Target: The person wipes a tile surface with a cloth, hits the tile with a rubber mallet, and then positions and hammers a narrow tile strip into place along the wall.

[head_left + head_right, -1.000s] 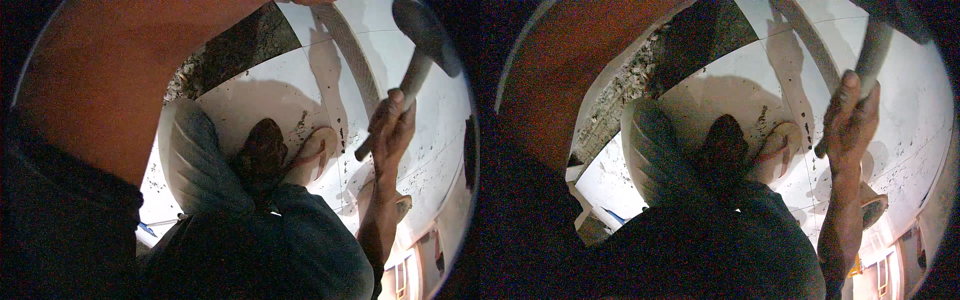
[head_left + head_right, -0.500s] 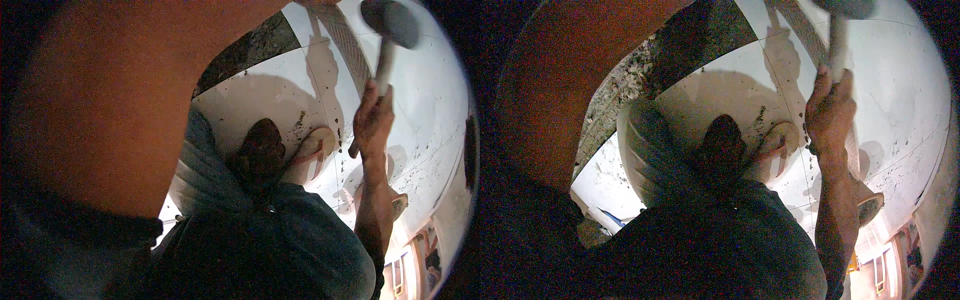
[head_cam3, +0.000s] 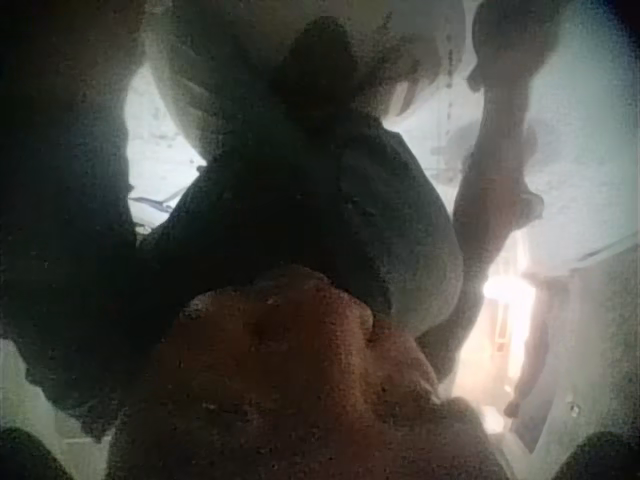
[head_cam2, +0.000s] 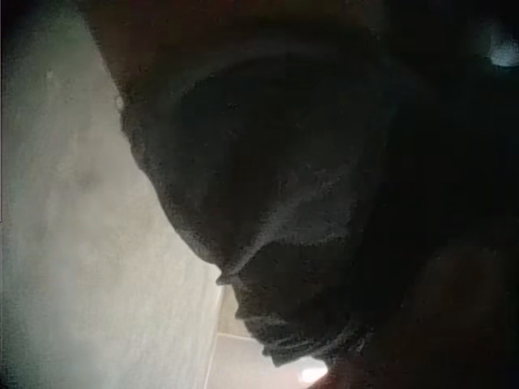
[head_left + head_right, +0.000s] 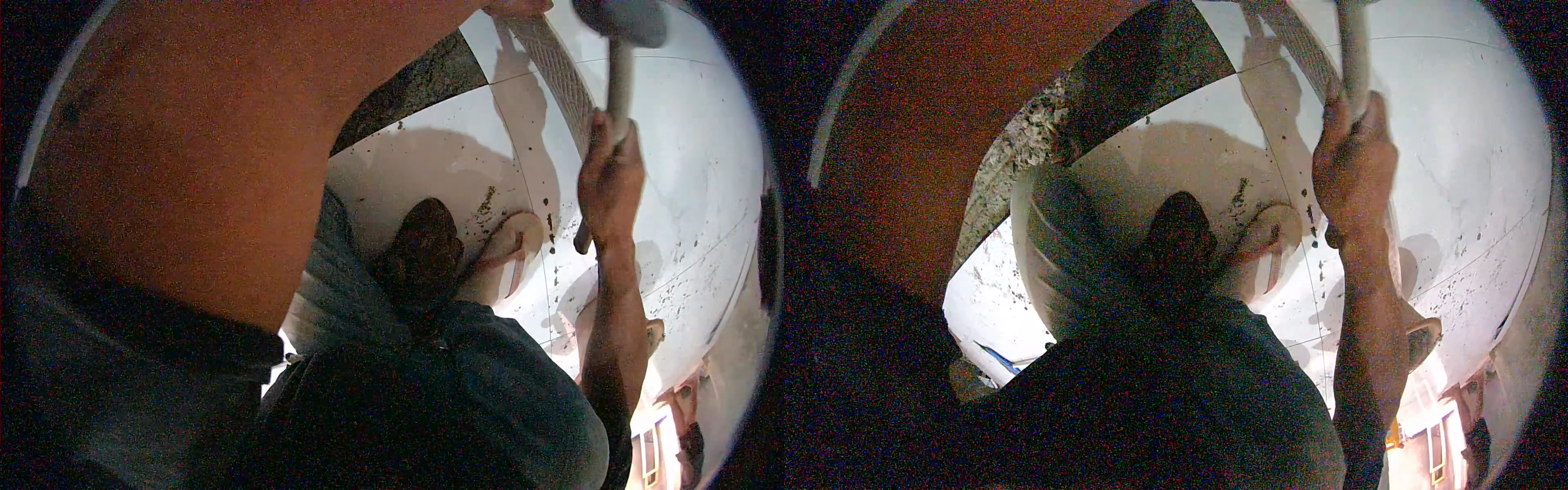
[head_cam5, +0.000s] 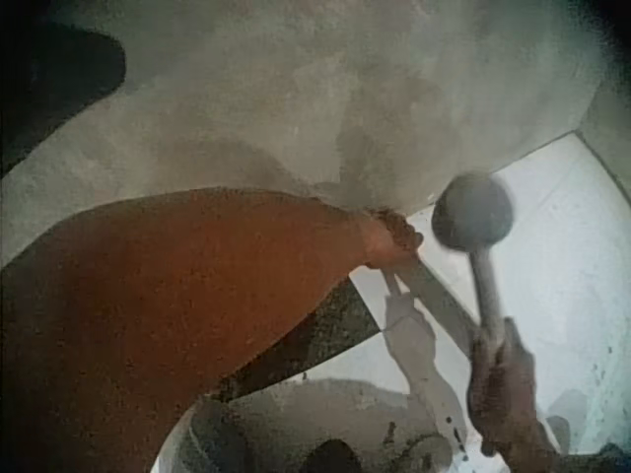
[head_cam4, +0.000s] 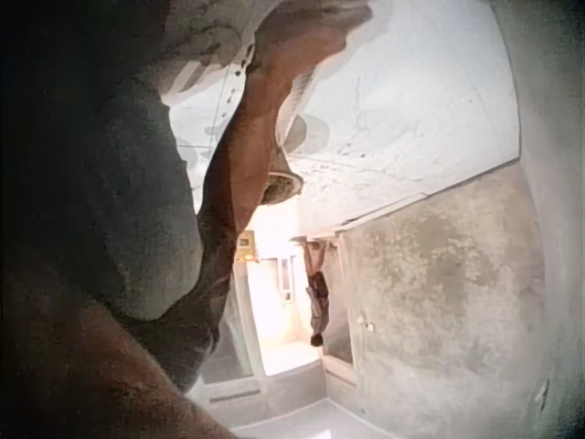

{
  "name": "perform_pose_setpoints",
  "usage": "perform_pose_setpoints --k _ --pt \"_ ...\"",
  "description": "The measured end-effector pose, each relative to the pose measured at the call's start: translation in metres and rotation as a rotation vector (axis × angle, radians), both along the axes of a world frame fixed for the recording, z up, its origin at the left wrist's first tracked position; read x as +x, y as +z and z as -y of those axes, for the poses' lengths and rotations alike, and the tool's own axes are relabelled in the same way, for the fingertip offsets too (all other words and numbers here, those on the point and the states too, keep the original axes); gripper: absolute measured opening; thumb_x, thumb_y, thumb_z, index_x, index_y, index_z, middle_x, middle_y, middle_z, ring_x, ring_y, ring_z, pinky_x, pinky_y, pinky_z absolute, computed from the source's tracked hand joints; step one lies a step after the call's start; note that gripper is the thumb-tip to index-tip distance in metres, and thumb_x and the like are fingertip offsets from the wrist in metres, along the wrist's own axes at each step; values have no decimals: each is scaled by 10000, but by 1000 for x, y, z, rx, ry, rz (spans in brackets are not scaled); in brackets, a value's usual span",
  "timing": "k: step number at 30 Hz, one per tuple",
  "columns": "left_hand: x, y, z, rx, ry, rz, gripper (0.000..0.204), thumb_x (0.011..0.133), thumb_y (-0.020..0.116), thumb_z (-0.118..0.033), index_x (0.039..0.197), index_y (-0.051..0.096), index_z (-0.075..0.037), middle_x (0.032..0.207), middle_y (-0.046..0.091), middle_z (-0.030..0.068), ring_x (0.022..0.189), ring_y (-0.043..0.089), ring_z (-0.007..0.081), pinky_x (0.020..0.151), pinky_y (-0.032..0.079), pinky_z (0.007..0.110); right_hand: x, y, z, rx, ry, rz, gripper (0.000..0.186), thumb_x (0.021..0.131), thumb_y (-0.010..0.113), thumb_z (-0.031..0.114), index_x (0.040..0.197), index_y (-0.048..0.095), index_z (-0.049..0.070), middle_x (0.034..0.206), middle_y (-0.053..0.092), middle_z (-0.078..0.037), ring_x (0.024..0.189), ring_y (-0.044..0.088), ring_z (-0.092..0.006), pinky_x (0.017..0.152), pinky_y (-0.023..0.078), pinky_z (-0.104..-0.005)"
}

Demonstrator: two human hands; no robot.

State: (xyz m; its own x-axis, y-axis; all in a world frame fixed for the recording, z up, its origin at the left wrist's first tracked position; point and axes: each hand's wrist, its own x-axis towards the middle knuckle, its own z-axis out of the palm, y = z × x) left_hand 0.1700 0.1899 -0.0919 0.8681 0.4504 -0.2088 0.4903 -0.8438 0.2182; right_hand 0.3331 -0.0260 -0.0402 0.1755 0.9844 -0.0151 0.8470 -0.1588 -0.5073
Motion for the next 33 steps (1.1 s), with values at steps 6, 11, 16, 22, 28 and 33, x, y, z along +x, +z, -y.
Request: perform_pose_setpoints --k 6,11,16,22,28,33 --pt "31 -47 -28 224 -103 162 345 940 481 -336 970 609 -17 899 662 140 778 604 306 761 446 456 28 -29 15 57 78 107 381 1007 453 353 925 535 -10 750 598 -193 619 567 -256 584 474 -385" --pt "25 -27 -17 12 18 -239 306 942 462 -296 1023 611 -40 1032 654 134 927 633 297 805 486 466 8 -13 7 207 11 12 292 983 484 280 1003 485 -11 682 590 -255 641 604 -467 576 466 -491" --pt "16 4 7 -408 511 71 322 923 460 -277 1076 600 -31 1085 645 130 989 624 283 827 500 450 -1 11 0 79 -152 -124 311 981 484 285 992 504 -26 697 583 -282 670 603 -473 582 468 -504" --pt "13 -31 -15 295 -128 -161 337 919 475 -294 1088 592 -26 1065 641 142 1004 611 313 868 471 457 -2 8 0 53 30 -14 315 992 466 297 968 507 -15 669 569 -234 624 595 -418 564 478 -434" --pt "10 -85 -52 0 -76 114 331 909 506 -266 1072 581 13 1062 631 198 1026 595 358 880 463 463 6 5 3 -12 61 -9 318 1005 461 259 919 540 -37 641 555 -173 564 544 -260 554 455 -389" --pt "25 -24 -8 157 -74 40 283 933 472 -222 1084 573 -5 1113 611 194 1046 591 364 903 458 479 61 -31 19 119 208 111 375 994 493 338 895 558 -18 639 547 -113 541 519 -211 524 440 -398"
